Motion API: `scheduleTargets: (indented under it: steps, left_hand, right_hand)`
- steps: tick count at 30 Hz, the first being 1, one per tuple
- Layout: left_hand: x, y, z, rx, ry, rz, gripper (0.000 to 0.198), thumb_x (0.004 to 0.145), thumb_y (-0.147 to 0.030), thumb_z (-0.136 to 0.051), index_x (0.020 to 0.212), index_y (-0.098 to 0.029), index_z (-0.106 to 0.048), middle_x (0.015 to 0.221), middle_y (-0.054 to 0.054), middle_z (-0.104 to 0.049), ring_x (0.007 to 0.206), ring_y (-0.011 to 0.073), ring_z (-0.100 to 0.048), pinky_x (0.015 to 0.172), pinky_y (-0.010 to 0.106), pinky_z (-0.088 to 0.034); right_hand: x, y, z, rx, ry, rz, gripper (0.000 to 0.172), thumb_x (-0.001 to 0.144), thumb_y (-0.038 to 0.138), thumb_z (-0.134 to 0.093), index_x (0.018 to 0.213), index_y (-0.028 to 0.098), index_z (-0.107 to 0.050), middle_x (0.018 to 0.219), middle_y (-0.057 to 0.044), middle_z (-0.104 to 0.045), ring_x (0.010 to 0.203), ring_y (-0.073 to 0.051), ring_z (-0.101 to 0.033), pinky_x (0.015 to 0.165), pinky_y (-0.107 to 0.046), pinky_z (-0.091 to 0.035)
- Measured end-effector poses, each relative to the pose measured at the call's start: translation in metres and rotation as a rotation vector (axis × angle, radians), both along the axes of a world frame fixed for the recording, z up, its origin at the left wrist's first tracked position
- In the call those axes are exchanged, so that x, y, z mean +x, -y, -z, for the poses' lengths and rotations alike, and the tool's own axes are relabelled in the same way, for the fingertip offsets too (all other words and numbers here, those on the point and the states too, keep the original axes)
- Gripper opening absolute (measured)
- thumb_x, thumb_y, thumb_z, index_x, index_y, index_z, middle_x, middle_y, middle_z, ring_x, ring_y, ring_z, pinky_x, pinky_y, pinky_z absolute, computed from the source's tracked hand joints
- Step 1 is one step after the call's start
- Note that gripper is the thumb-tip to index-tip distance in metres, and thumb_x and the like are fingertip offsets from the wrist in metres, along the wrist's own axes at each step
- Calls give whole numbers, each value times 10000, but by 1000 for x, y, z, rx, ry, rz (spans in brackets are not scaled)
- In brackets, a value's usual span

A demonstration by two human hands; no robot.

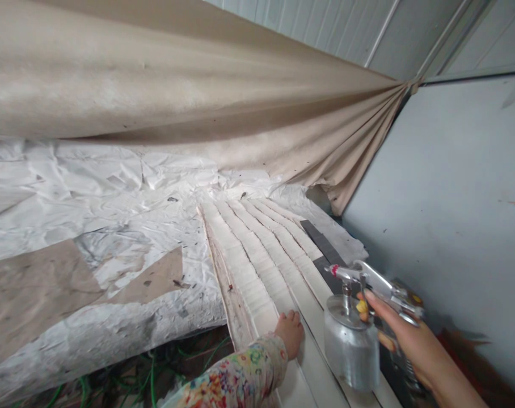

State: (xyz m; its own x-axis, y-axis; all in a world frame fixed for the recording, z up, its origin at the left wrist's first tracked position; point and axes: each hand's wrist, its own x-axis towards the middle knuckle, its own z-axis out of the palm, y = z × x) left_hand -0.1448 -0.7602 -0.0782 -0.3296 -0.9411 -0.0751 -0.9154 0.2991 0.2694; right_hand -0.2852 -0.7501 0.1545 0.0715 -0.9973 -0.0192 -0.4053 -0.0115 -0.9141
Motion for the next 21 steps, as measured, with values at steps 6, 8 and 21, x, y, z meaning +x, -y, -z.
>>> scheduleTargets:
  steps: [6,8,21]
  left_hand:
    - [2,-3,-6,20,-4,2,391,718,-239,-552,1079,-87,-554,1201,186,-471,1114,291,-408,856,420,-389]
    - [2,-4,-8,29,-2,2,402,715,-243,-561,1083,-79,-554,1212,181,-465,1119,290,-404,868,423,-387]
    - [6,-11,-19,67,-58,-28,400,716,-215,-571,1084,-56,-561,1227,191,-459,1116,299,-398,869,425,-389]
  right_hand:
    - [10,9,-5,44,87,-29,483,660,558,-664,887,133,-629,822,-60,-616,671,-152,-545,364,-142,-280]
    - [12,15,-4,40,62,8,480,628,556,-680,876,148,-638,813,-51,-619,696,-170,-556,390,-160,-324]
    - [34,16,-12,53,127,-2,506,615,551,-698,909,143,-644,785,-56,-611,702,-154,-536,358,-131,-267]
